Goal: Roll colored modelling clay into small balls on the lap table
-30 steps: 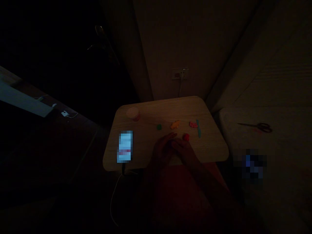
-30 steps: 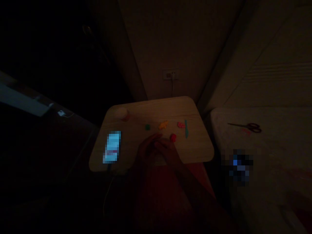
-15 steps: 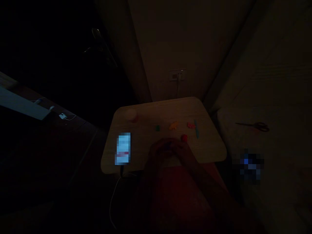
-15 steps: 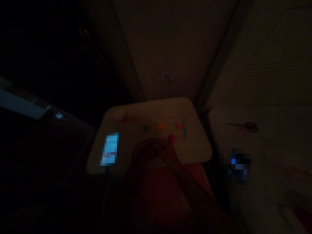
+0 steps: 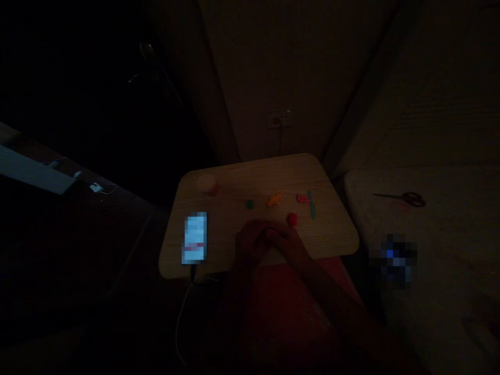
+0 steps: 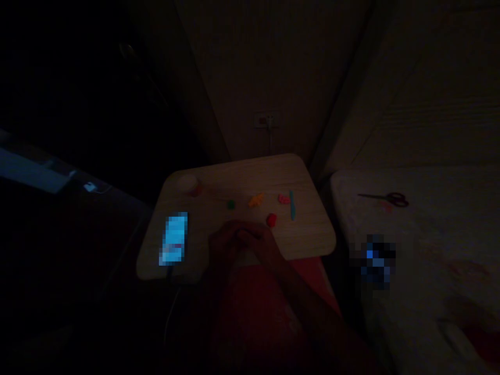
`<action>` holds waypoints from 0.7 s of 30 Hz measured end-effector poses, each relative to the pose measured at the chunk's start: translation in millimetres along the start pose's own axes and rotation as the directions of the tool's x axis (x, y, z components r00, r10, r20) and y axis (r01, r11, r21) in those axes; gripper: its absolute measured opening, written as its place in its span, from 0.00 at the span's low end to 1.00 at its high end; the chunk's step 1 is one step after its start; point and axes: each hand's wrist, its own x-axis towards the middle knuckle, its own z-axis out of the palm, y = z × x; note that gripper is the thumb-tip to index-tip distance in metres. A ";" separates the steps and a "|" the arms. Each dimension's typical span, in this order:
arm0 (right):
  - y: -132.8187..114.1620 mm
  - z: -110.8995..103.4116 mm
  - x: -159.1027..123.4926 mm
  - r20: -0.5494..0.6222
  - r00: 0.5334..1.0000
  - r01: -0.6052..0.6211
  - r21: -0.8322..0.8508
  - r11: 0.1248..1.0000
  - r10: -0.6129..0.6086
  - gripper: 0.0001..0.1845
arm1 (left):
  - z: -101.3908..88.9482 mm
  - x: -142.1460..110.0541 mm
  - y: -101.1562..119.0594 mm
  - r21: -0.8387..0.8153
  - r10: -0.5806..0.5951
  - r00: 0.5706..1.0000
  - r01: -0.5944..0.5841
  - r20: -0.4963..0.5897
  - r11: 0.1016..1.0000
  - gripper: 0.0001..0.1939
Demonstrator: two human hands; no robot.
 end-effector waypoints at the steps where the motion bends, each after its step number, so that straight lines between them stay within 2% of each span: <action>1: 0.0 -0.3 0.0 0.010 1.000 -0.002 0.009 1.000 0.001 0.24 | 0.4 0.5 -1.4 0.017 0.021 1.000 -0.021 0.008 1.000 0.16; 6: 4.2 -1.4 0.5 -0.018 1.000 -0.015 0.033 0.999 0.016 0.25 | 1.2 1.0 -1.6 -0.030 0.066 0.996 -0.065 0.053 0.997 0.17; 12: 2.5 -0.9 1.5 -0.063 0.998 -0.023 0.047 0.999 0.026 0.30 | -2.8 0.5 3.0 -0.171 0.024 0.995 -0.008 0.094 0.985 0.20; 16: 0.0 0.3 1.8 -0.051 0.998 -0.046 0.007 0.999 0.046 0.33 | -2.1 4.2 -6.8 -0.216 -0.042 0.998 0.051 0.047 0.975 0.19; 19: -1.2 -0.4 -2.1 -0.060 0.997 -0.046 -0.051 0.998 0.043 0.32 | -2.8 8.3 -13.1 -0.177 -0.055 0.998 0.053 -0.009 0.983 0.15; 21: -4.8 -4.4 -7.1 -0.080 0.996 -0.033 -0.101 0.994 0.025 0.31 | -4.1 11.4 -14.6 -0.080 -0.061 0.998 0.060 -0.015 0.995 0.11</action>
